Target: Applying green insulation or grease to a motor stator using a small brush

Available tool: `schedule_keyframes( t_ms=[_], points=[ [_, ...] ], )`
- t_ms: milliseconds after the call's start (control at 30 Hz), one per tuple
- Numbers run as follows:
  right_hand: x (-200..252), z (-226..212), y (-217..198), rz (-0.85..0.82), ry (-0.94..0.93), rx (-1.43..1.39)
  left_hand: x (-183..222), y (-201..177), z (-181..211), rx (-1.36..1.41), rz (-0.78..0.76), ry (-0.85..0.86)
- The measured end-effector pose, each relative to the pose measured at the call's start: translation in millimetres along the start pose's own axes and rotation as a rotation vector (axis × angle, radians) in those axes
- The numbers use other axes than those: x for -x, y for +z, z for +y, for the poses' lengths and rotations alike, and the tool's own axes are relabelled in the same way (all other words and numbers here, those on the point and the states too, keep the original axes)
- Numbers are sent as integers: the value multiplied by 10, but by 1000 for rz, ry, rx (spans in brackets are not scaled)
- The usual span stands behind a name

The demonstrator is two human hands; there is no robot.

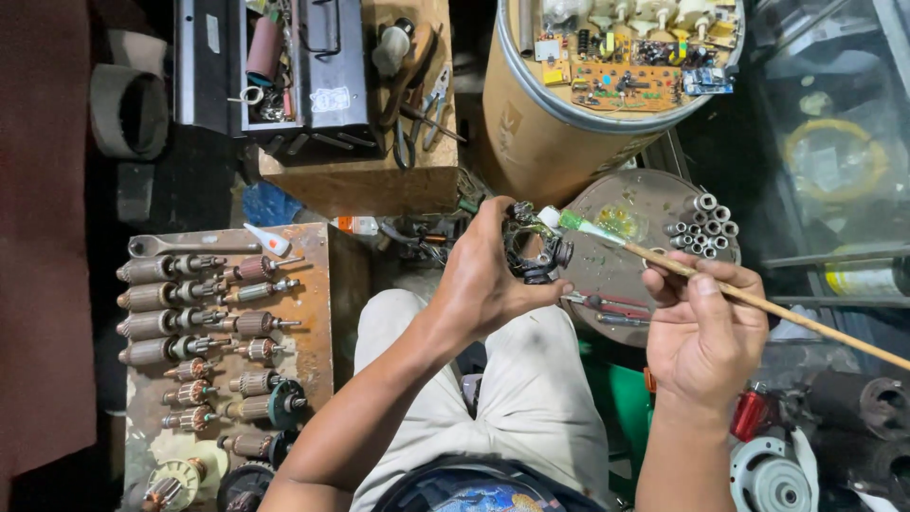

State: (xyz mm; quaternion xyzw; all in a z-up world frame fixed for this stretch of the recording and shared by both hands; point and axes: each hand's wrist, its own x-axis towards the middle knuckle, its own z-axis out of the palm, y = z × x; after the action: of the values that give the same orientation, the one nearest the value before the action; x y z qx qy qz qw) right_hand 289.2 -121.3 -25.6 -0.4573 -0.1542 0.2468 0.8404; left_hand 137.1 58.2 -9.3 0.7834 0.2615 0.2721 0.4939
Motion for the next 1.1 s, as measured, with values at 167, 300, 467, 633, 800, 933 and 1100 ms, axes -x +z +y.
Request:
schedule_keyframes(
  t_ms=[167,300,467,633,800,933,1100],
  points=[
    [104,7,166,-21,-23,35,110,-112,20,-23,42,14],
    [179,-2,204,-66,-61,84,197,-173,60,-29,73,5],
    [273,-69,201,-114,-126,146,258,-220,93,-34,81,-16],
    [348,-164,186,-147,-166,220,304,-273,169,-37,59,-50],
    [383,-243,190,-169,-225,248,348,-361,332,66,35,-84],
    [420,-317,202,-169,-201,216,404,-404,428,132,30,-87],
    [455,-363,166,-161,-216,116,457,-464,558,269,1,-63]
  ],
)
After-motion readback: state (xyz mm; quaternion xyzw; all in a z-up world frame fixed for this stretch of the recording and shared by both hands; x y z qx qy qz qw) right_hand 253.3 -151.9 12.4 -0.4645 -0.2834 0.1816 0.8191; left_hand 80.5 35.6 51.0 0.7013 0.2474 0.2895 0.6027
